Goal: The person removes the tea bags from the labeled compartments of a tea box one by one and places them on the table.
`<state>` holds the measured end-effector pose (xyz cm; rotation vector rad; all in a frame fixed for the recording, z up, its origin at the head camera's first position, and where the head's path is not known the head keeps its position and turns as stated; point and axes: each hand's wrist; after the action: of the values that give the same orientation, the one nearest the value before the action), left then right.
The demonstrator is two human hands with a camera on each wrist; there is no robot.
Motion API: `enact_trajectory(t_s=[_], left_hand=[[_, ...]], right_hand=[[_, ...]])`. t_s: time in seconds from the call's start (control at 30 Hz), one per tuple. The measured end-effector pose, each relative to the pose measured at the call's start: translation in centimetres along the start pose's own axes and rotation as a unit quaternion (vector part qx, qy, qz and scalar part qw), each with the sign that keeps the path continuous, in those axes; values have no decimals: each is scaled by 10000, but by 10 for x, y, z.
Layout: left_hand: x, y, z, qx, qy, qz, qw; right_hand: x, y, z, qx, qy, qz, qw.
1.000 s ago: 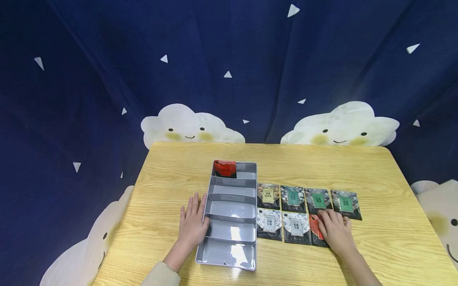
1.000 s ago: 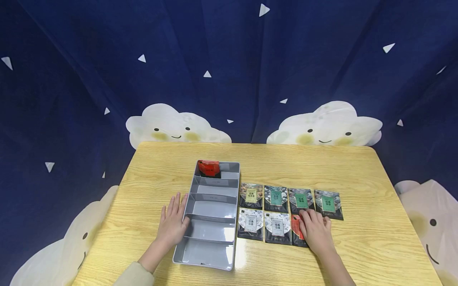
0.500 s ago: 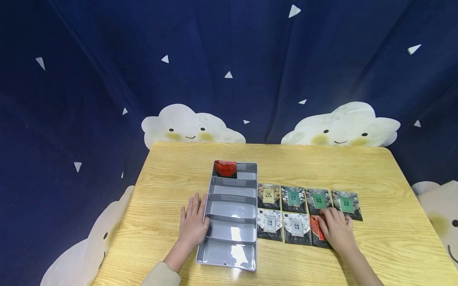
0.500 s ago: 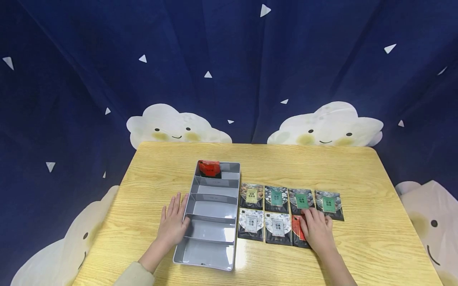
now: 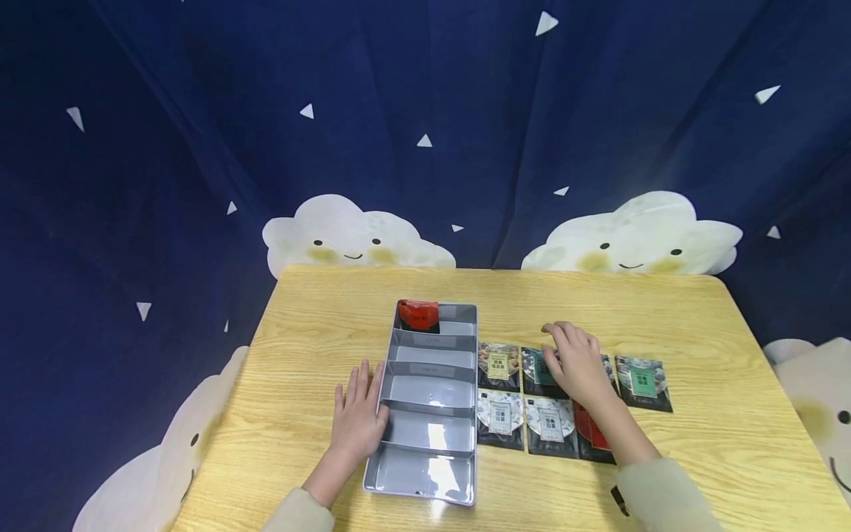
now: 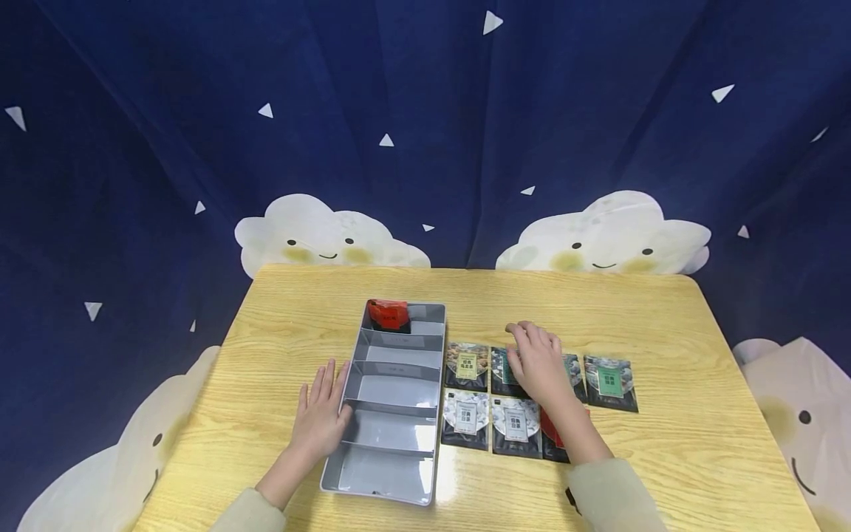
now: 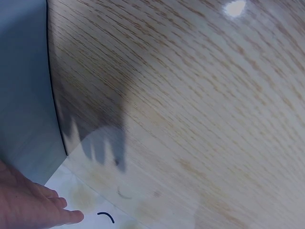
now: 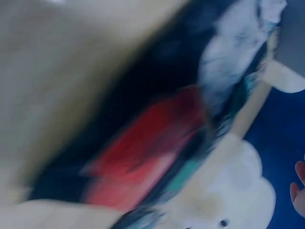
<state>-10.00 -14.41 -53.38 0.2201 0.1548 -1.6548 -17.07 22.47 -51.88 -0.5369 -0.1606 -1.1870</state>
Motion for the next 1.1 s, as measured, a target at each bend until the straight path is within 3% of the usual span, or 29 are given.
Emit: enact_trajectory(t_s=[0.43,0.7,0.87,1.1], left_hand=[[1,0,-2,66,-66,-2,10000],[1,1,-2,-181,84,-87,9998],[1,3,-1,-337,220,-168,9990],[1,0,-1,-4,56,-43,10000]], right_hand=[[64,-74,-35,393,-200,605,9972],[93,-106,-64,671,-88,858,9940],[108,-123,-76,937,76,887,9916],[117,-138,-89,1297,159,662,9892]])
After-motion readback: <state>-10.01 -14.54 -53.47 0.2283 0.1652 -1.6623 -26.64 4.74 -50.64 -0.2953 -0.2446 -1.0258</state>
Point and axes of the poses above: each hand's wrist, its own y-axis away from the middle knuckle, its own z-axis out of the back of the hand, x = y × z, and after that the axes turned 6 degrees about -y, right-handed
